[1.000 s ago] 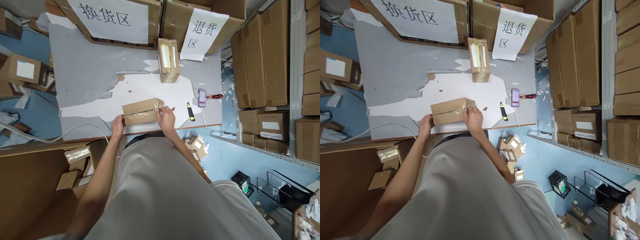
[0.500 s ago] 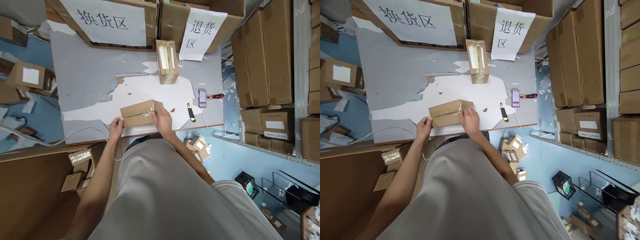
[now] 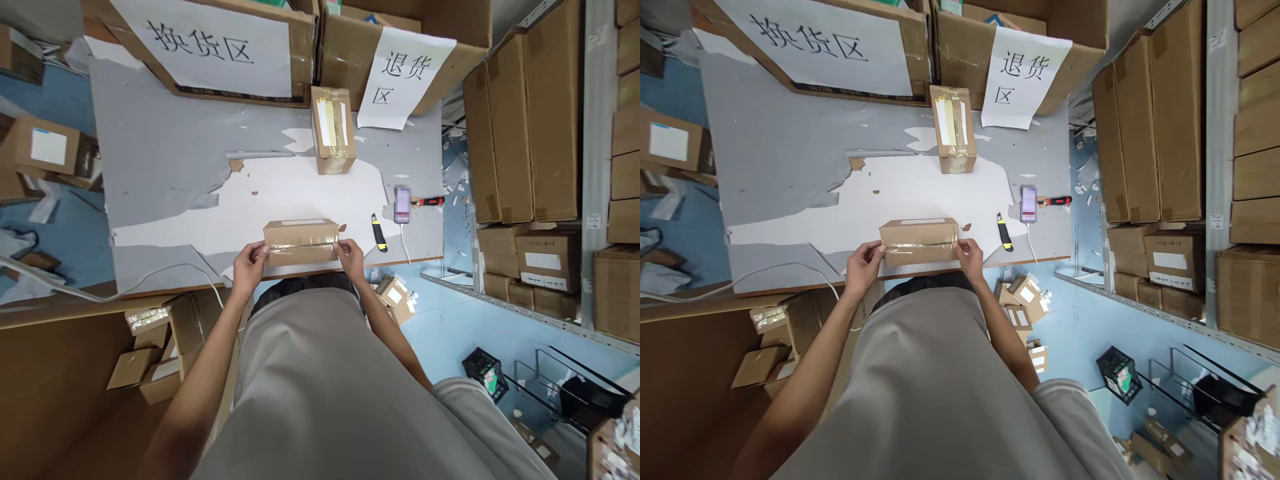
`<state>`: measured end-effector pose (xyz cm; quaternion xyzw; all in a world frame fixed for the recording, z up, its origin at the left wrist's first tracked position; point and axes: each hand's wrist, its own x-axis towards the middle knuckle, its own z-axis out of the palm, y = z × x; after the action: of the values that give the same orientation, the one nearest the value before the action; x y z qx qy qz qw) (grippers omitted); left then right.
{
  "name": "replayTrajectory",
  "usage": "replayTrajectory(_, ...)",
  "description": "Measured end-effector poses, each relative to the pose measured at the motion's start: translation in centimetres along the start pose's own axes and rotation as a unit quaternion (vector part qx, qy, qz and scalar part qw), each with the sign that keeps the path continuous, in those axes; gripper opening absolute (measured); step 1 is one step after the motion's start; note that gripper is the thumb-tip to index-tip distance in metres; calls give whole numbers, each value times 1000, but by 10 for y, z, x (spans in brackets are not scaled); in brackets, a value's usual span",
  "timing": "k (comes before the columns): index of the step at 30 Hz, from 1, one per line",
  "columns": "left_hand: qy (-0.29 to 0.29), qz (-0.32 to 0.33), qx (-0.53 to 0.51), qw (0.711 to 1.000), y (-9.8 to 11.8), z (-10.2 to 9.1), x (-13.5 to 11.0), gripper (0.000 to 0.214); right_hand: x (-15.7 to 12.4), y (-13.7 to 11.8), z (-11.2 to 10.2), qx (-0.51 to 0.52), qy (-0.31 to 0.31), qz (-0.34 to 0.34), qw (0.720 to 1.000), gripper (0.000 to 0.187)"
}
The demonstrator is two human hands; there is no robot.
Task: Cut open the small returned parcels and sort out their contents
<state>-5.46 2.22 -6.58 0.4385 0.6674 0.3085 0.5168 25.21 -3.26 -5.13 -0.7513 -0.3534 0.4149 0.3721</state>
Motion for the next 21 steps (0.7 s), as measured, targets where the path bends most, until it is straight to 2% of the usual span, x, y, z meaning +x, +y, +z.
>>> replayTrajectory(4,7,-21,-21,1000,3,2,-15,78,-12,3,-2,27,1,-3,1000,44)
replayTrajectory(9,17,-37,-13,999,22,20,-7,76,9,-10,-16,-2,22,12,1000,44)
replayTrajectory(12,5,-44,-2,999,30,36,5,71,30,-19,-33,-14,29,16,999,45)
replayTrajectory(16,6,-81,17,997,37,51,24,57,61,-26,-56,-36,-16,22,999,49)
replayTrajectory(18,44,-89,30,995,47,59,40,53,86,-32,-62,-44,-21,12,999,52)
replayTrajectory(20,68,-65,32,995,65,73,66,58,121,-43,-61,-28,-2,0,1000,58)
replayTrajectory(21,61,-39,23,997,77,83,82,62,142,-50,-57,-14,8,-2,1000,64)
